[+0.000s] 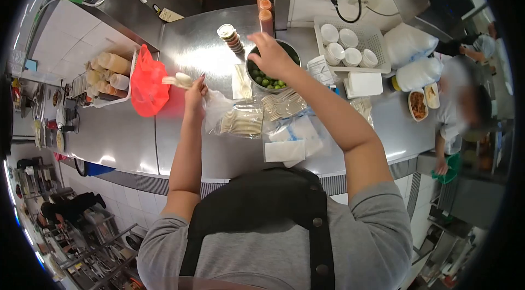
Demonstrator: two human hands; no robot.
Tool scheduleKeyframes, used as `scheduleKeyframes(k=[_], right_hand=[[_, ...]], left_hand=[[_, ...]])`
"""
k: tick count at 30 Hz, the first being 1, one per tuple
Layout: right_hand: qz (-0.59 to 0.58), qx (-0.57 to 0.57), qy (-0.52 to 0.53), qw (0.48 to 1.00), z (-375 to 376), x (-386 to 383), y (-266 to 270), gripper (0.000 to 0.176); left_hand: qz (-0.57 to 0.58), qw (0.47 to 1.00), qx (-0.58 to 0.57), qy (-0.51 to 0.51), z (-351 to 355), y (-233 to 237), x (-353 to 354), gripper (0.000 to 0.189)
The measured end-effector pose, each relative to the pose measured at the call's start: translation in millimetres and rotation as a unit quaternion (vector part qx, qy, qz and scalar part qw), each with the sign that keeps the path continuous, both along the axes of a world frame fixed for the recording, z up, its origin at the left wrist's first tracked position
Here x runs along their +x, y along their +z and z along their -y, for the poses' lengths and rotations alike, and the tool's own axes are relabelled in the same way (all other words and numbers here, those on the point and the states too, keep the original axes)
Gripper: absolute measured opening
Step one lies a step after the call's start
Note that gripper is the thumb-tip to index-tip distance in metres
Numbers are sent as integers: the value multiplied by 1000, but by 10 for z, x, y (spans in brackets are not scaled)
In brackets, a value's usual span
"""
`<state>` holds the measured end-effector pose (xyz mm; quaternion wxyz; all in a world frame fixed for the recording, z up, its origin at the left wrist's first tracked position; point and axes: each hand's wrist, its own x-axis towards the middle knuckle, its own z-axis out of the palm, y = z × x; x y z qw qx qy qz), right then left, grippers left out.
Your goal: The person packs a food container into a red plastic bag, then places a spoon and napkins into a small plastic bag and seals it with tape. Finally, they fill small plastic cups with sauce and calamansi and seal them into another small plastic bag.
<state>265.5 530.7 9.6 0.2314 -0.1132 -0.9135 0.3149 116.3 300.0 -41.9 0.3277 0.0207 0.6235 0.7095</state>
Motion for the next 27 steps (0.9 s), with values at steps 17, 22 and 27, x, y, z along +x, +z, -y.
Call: scheduleKeyframes(k=[17, 22, 27], right_hand=[[375, -560, 155, 723, -1183, -1463, -690, 136], [345, -572, 131, 733, -1028, -1529, -722, 111], [414, -501, 160, 743, -1083, -1543, -700, 108]], left_hand=[[154, 961, -139, -185, -1080, -504, -1136, 127], [165, 951, -144, -217, -1256, -852, -1183, 134], [199, 938, -127, -256, -1308, -995, -1174, 135]])
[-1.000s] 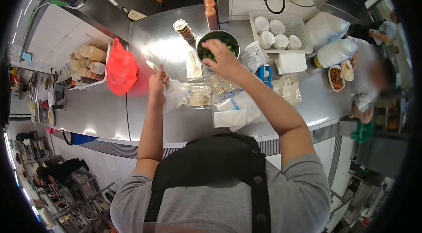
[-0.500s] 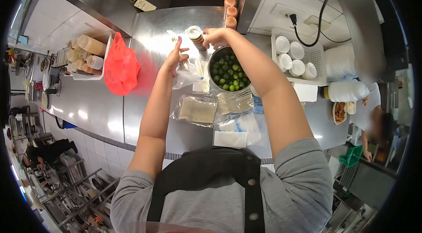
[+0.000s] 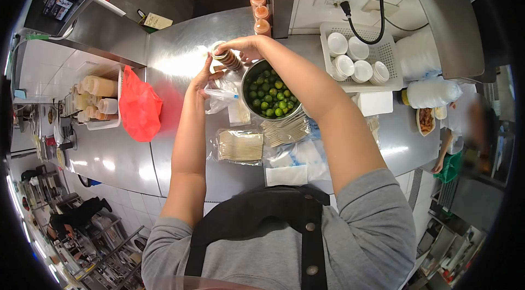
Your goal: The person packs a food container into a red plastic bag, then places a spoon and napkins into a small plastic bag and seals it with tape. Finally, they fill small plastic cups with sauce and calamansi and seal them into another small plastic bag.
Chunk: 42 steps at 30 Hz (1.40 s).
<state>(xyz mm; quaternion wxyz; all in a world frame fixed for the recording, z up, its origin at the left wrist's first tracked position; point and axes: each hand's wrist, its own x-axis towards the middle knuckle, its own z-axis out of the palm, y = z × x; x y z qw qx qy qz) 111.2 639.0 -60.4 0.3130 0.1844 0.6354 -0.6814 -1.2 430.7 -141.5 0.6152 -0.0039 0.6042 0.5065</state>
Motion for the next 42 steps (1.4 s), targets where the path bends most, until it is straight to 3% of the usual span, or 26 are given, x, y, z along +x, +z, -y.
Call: scheduleKeyframes(k=[4, 6, 8, 11, 12, 13, 17, 19, 20, 22, 25, 29, 30, 33, 35, 39, 40, 42], right_hand=[[38, 130, 54, 989, -39, 139, 159, 107], [70, 199, 39, 977, -21, 270, 377, 106], [73, 191, 38, 978, -105, 347, 326, 103], [51, 205, 18, 977, -134, 545, 565, 96], [51, 214, 17, 975, -223, 576, 489, 95], [52, 222, 17, 973, -314, 609, 382, 94], [26, 197, -63, 978, -540, 834, 159, 84], [34, 194, -89, 976, -613, 965, 197, 91], [38, 192, -102, 975, -650, 1035, 216, 94], [47, 162, -131, 977, -676, 1138, 221, 97], [59, 179, -200, 961, -547, 1270, 235, 83], [24, 60, -259, 964, -430, 1397, 231, 85], [5, 9, -286, 958, -473, 1385, -4, 76], [-54, -108, -321, 939, -433, 1385, -38, 65], [-67, -137, -353, 923, -440, 1333, -126, 66], [-55, -137, -474, 868, -469, 1271, -229, 79], [-68, -110, -494, 860, -454, 1291, -142, 93], [-78, -118, -503, 852, -584, 1284, -219, 98]], left_hand=[[-23, 999, -5, -40, -46, 640, 349, 145], [14, 998, 1, -61, -172, 527, 342, 143], [-22, 997, 5, -76, -225, 572, 474, 123], [-12, 996, 16, -91, -419, 187, 406, 122], [-38, 993, 8, -115, -439, 523, 506, 119], [-40, 989, 26, -142, -492, 475, 502, 119], [-54, 970, 87, -221, -737, 153, 446, 110], [-8, 967, 119, -225, -797, 134, 480, 103], [-6, 964, 129, -234, -800, 128, 475, 90], [-42, 969, 86, -229, -829, 136, 521, 84], [-11, 969, 83, -234, -881, 102, 544, 75], [30, 955, 153, -252, -944, -132, 538, 72], [20, 953, 156, -258, -957, -88, 549, 72], [28, 948, 174, -267, -1004, -160, 523, 71], [32, 951, 166, -258, -1035, -236, 514, 70], [52, 963, 170, -204, -940, -180, 545, 66], [44, 969, 166, -178, -914, -244, 539, 64], [30, 979, 157, -127, -840, -372, 527, 61]])
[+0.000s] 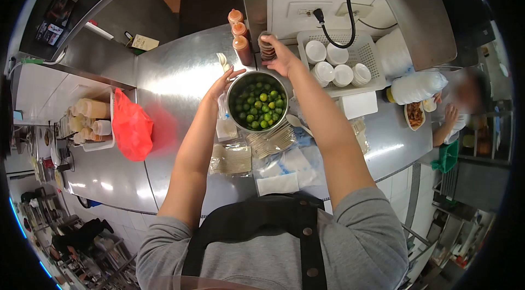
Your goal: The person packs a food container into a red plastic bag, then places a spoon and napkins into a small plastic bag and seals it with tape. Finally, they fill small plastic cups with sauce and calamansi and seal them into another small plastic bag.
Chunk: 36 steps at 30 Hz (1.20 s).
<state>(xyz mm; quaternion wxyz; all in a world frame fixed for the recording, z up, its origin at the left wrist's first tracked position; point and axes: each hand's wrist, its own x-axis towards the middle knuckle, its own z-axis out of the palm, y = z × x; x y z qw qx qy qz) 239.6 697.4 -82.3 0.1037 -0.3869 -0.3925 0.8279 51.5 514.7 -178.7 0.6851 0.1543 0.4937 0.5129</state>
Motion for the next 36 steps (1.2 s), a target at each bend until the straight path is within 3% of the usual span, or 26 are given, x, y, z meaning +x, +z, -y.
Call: scheduleKeyframes(k=[2, 4, 8, 12, 15, 18, 21, 27, 28, 32, 33, 35, 36], right_hand=[[-19, -12, 1, 1000, -129, 10, -21, 101], [-13, -33, -25, 999, -160, -3, 6, 103], [10, -26, -30, 999, -178, 9, 8, 107], [12, -20, -60, 998, -130, 55, 84, 106], [-2, -20, -84, 996, -219, 5, -40, 123], [-6, -13, -5, 1000, -344, 0, -8, 132], [16, -44, -24, 999, -270, 68, 231, 140], [31, 35, 37, 998, 179, 438, 749, 146], [60, 70, 41, 995, 366, 532, 872, 130], [10, 301, 96, 949, 1365, 1095, 881, 99], [-21, 333, 117, 935, 1740, 1277, 951, 95], [-79, 456, 207, 862, 2222, 1609, 938, 72], [-72, 441, 186, 875, 2462, 1729, 889, 62]], left_hand=[[-3, 998, -6, 68, 97, -50, -13, 59], [-4, 987, -45, 154, 238, 395, 158, 57], [-84, 981, -34, 170, 503, 887, 124, 56], [-92, 973, 15, 212, 854, 1148, -3, 51], [-132, 959, 34, 247, 1161, 1498, 22, 51], [-158, 951, 99, 247, 1462, 1592, 17, 53], [-180, 948, 97, 245, 1826, 1780, 200, 56], [-175, 960, -50, 212, 2451, 1808, 660, 37], [-156, 961, -62, 220, 2521, 1777, 801, 36], [-172, 956, -46, 233, 2697, 1812, 1467, 32], [-175, 963, -28, 204, 2719, 1831, 1621, 30], [-157, 974, -2, 162, 2700, 1892, 1927, 27], [-133, 980, 5, 149, 2664, 1925, 2103, 26]])
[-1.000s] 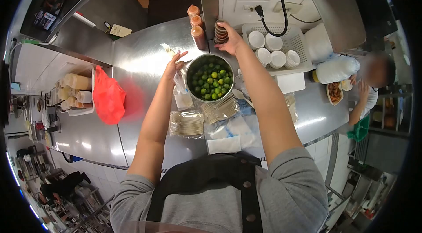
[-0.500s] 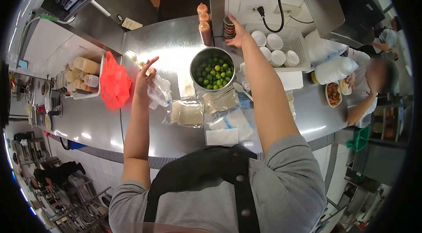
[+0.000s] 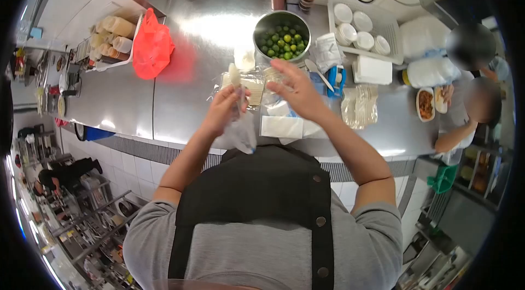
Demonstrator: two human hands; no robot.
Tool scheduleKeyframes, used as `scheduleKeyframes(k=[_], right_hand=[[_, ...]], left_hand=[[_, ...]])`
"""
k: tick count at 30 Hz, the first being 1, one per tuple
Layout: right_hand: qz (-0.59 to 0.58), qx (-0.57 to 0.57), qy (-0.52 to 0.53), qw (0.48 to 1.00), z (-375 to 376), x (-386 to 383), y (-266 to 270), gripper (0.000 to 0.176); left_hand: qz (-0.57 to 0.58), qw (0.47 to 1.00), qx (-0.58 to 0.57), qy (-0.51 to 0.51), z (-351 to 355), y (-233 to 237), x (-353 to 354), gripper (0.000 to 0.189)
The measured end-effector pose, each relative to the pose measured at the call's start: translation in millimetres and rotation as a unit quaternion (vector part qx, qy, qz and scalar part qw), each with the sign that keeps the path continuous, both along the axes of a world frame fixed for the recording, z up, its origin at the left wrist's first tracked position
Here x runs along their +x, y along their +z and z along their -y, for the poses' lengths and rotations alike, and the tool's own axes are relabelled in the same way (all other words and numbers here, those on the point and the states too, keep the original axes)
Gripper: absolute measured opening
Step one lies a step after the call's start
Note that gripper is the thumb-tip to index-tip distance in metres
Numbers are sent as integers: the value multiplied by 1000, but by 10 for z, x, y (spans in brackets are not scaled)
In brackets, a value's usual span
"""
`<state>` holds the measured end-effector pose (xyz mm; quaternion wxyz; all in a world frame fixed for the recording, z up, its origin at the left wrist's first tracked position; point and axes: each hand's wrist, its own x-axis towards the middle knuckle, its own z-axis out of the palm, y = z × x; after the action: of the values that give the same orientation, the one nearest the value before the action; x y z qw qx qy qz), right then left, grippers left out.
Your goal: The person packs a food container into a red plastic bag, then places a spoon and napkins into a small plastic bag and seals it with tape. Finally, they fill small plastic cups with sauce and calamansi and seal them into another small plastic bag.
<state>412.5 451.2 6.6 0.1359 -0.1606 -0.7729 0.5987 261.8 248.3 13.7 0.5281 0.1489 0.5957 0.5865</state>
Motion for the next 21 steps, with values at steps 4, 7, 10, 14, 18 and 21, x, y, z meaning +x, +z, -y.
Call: scheduleKeyframes(k=[4, 7, 10, 14, 18, 21], right_hand=[[63, -231, -88, 967, 462, 150, -153, 33], [-10, -409, -182, 894, 640, 262, -283, 27], [-78, -326, -260, 905, 695, 305, -512, 27], [-12, -162, -310, 937, 665, 277, -656, 29], [-25, -116, -305, 945, 953, 77, -859, 30], [-28, -215, -306, 927, 987, 110, -861, 28]], left_hand=[[-235, 968, 7, -88, -246, -74, 598, 27], [-256, 950, -24, -179, -282, -258, 751, 28], [-360, 928, -16, -89, -288, -453, 746, 26], [-487, 866, -59, -95, -346, -395, 692, 24], [-497, 861, -60, -94, -375, -379, 827, 26], [-500, 851, -99, -126, -346, -504, 779, 33]])
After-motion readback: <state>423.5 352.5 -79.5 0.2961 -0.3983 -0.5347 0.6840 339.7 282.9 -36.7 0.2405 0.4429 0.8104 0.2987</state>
